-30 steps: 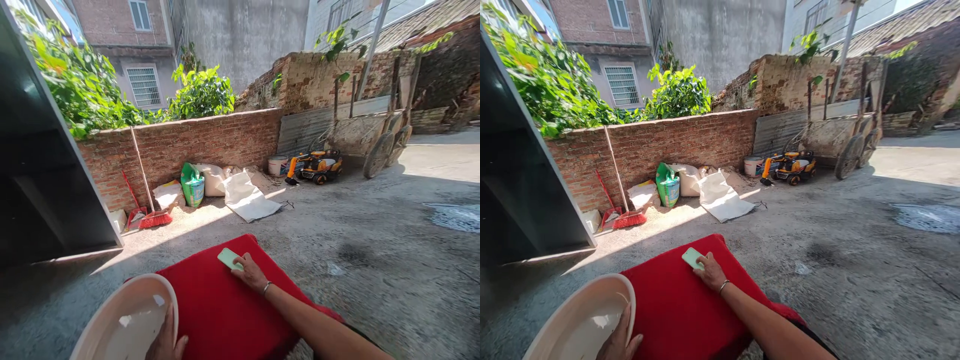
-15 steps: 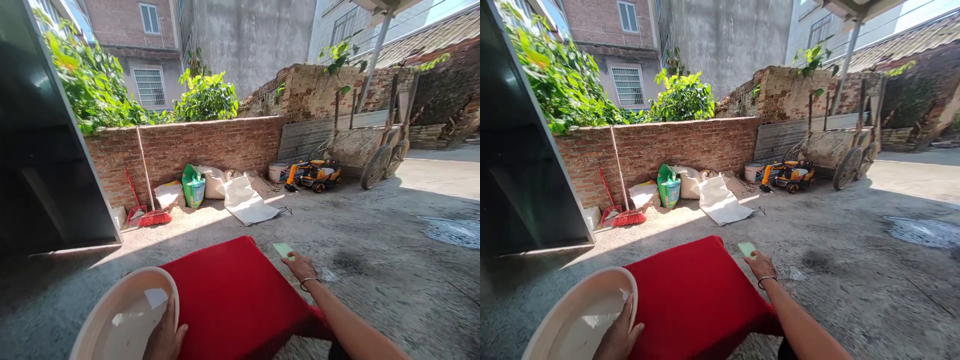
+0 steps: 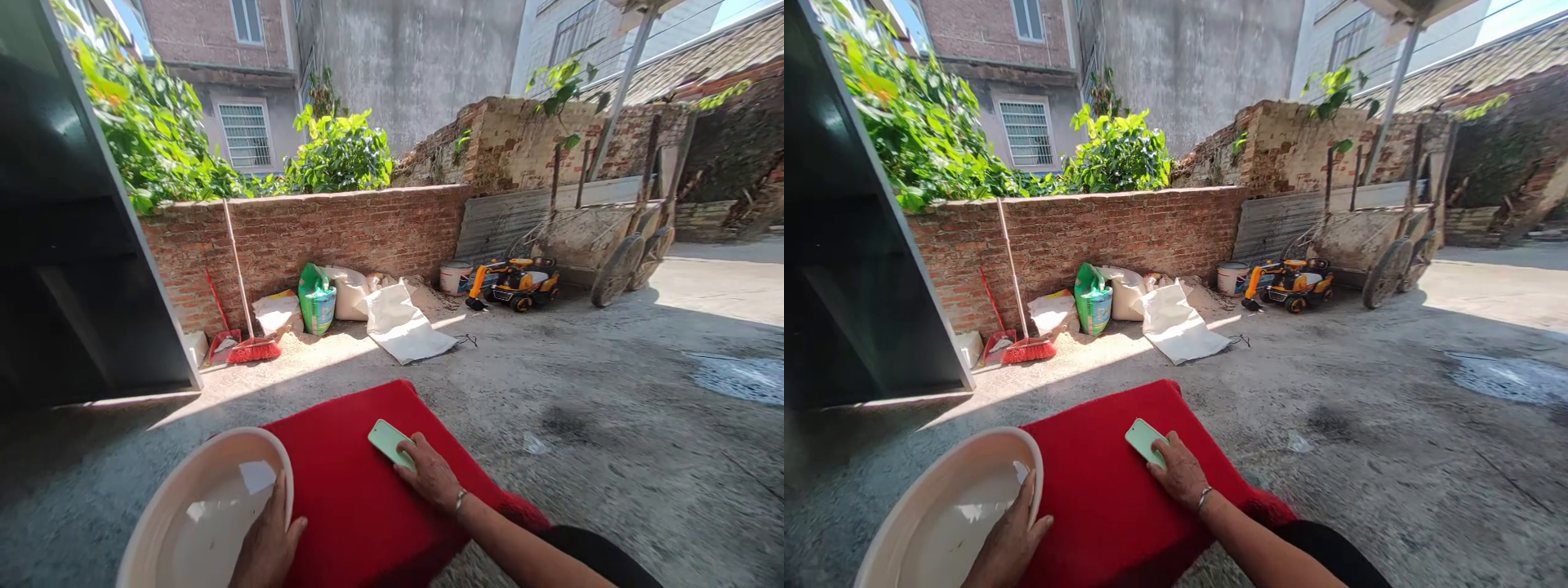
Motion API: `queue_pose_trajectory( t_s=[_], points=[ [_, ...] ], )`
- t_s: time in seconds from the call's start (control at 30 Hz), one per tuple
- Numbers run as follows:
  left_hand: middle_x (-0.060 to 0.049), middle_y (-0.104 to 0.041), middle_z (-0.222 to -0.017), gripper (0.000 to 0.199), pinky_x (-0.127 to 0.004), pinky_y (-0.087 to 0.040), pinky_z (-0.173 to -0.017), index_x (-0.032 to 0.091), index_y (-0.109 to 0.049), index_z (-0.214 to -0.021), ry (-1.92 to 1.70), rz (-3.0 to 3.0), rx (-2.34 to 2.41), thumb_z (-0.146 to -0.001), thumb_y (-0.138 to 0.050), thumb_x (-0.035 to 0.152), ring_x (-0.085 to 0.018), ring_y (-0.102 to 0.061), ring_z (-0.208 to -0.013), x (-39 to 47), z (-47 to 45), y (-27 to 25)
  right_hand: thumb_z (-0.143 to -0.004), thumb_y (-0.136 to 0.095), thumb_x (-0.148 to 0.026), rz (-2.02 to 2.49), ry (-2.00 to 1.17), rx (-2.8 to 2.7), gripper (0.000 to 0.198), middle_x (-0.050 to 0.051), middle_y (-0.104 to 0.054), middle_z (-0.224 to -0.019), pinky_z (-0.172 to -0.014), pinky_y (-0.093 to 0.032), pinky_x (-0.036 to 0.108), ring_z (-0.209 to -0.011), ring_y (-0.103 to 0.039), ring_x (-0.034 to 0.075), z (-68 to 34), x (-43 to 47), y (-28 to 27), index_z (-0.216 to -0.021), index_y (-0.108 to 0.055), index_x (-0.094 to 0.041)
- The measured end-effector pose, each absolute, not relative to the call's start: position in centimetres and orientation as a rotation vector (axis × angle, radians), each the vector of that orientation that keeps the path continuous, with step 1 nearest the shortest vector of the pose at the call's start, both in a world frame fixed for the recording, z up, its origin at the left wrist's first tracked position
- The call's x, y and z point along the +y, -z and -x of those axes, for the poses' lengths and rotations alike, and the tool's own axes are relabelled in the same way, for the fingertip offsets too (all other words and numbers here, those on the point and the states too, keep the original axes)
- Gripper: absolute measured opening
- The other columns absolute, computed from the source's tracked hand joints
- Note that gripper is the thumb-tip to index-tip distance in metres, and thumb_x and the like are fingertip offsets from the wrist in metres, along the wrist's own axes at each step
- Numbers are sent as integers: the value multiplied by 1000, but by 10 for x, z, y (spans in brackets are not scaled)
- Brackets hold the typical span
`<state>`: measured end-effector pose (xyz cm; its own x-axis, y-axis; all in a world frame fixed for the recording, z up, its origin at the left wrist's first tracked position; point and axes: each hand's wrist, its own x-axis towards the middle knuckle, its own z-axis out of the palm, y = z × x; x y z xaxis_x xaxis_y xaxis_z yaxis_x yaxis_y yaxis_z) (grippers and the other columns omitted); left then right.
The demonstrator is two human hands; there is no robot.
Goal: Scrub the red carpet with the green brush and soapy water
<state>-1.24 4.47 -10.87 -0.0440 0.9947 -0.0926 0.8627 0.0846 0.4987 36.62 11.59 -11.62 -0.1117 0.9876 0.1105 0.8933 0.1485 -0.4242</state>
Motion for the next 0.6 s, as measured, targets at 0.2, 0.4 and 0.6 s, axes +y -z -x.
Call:
queue_pose_trajectory(
  t_s=[0.2, 0.4, 0.6],
  points=[
    [-22, -50, -189, 89, -42, -47, -143, 1, -42, -186, -291, -1891, 1950, -104, -53, 35, -33, -54, -175, 42, 14, 116, -100, -85, -32, 1889, -289, -2081, 16, 12, -81, -127, -107, -64, 42, -117, -80, 32, -358, 124, 104, -115, -81, -25],
    [-25, -59, -183, 82, -52, -48, -143, 2, -48, -182, -356, -2013, 2066, -106, -49, 35, -38, -58, -173, 39, 15, 137, -101, -80, -26, 1919, -290, -2080, 19, 13, -81, -133, -110, -61, 40, -120, -80, 30, -370, 133, 101, -120, -84, -26],
    [-27, -63, -180, 90, -52, -55, -137, 6, -39, -187, -339, -1903, 2063, -105, -55, 40, -42, -65, -166, 35, 14, 124, -96, -77, -37, 2041, -291, -1797, 19, 11, -83, -123, -109, -61, 42, -117, -79, 32, -437, 140, 100, -111, -84, -27]
  ],
)
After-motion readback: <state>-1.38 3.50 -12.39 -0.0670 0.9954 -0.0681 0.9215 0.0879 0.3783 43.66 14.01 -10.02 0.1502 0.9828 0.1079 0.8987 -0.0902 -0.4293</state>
